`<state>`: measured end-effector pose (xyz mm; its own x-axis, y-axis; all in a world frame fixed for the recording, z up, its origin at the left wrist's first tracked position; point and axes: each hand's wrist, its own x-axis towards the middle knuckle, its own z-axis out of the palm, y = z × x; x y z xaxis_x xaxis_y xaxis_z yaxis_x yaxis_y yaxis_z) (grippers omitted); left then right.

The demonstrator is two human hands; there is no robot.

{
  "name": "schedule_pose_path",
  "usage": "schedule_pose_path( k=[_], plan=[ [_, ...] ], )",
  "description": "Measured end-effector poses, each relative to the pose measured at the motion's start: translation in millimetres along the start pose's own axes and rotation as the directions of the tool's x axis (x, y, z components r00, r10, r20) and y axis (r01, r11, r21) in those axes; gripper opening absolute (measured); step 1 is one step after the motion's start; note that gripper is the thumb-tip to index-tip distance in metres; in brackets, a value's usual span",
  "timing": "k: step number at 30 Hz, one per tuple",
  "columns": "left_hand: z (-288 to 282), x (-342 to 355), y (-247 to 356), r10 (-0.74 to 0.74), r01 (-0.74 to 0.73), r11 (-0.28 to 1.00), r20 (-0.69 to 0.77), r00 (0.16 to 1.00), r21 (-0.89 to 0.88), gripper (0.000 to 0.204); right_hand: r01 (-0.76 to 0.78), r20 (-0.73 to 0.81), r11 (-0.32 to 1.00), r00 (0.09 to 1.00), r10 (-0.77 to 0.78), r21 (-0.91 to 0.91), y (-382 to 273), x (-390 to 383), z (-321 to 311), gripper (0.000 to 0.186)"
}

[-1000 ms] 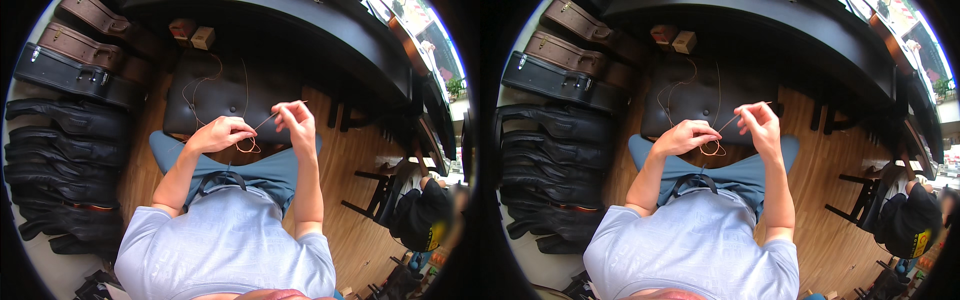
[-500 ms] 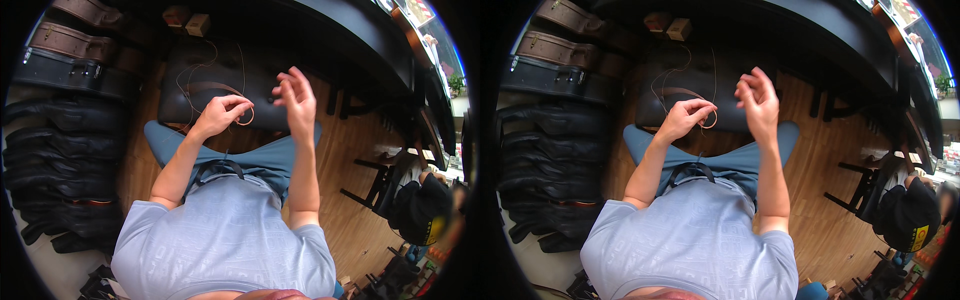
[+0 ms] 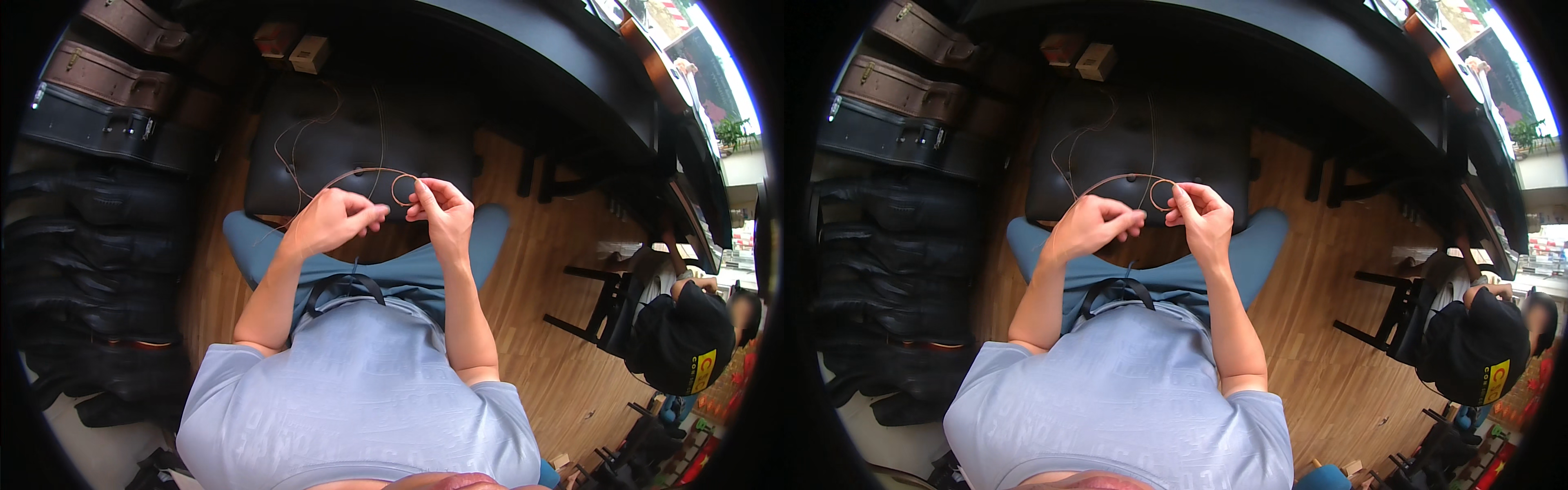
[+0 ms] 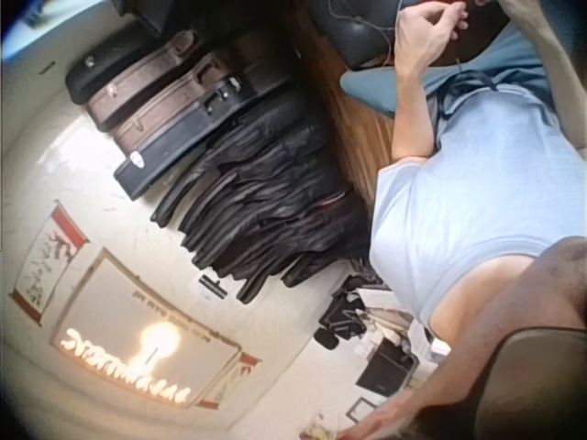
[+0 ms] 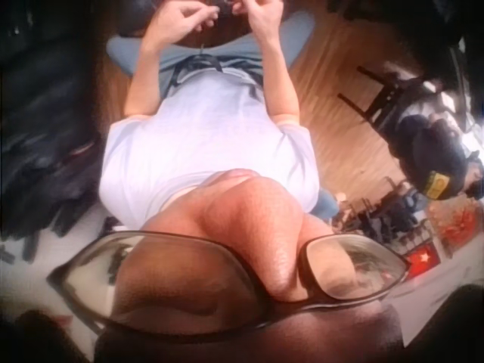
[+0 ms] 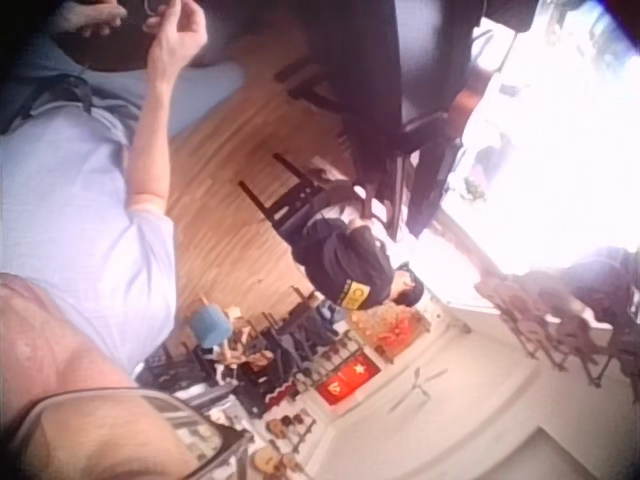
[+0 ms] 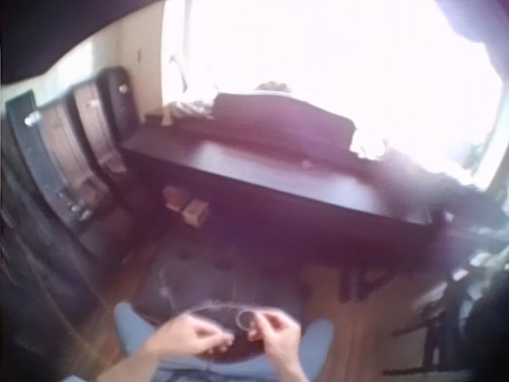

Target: The person sits on a piano bench and repeatedly bends a thin wire into small circular loops by hand, placing each finished loop on the bench. The person continues forming additional loops throughout the clip.

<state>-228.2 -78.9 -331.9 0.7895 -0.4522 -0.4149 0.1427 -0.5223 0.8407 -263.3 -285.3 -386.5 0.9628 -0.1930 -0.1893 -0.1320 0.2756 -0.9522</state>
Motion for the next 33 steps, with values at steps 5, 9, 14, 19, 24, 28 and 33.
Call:
schedule_pose_path(
  k=[5, 9, 14, 19, 24, 28, 33],
  plan=[
    [9, -20, 11, 0.344, -0.392, 0.808, -0.187, 0.92, -0.441, 0.042, 0.028, 0.0, 1.0, 1.0, -0.028, 0.009, -4, 0, -3, 0.021],
    [8, 9, -6, 0.317, -0.389, 0.918, -0.448, 0.836, -0.078, 0.025, 0.034, 0.028, 0.998, 0.999, -0.036, 0.059, -14, -7, -1, 0.02],
    [4, 14, -29, 0.499, -0.405, 0.862, -0.364, 0.787, 0.305, 0.013, 0.052, 0.03, 0.99, 0.998, -0.057, 0.133, -22, -10, -4, 0.02],
    [16, 14, -24, 0.314, -0.374, 0.92, -0.352, 0.882, -0.118, 0.014, 0.045, 0.063, 0.991, 0.997, -0.053, 0.122, -27, -11, -1, 0.018],
    [12, 30, -14, 0.18, -0.491, 0.722, -0.554, 0.813, -0.487, 0.021, -0.009, 0.129, 0.997, 0.992, -0.002, 0.08, -22, -11, -1, 0.019],
    [7, 33, -17, 0.138, -0.497, 0.616, -0.538, 0.832, -0.611, 0.023, -0.04, 0.12, 0.998, 0.992, 0.033, 0.051, -23, -14, 1, 0.02],
    [9, 32, -14, 0.108, -0.452, 0.496, -0.464, 0.879, -0.742, 0.023, -0.04, 0.123, 0.998, 0.992, 0.033, 0.054, -21, -13, 2, 0.02]
  ],
)
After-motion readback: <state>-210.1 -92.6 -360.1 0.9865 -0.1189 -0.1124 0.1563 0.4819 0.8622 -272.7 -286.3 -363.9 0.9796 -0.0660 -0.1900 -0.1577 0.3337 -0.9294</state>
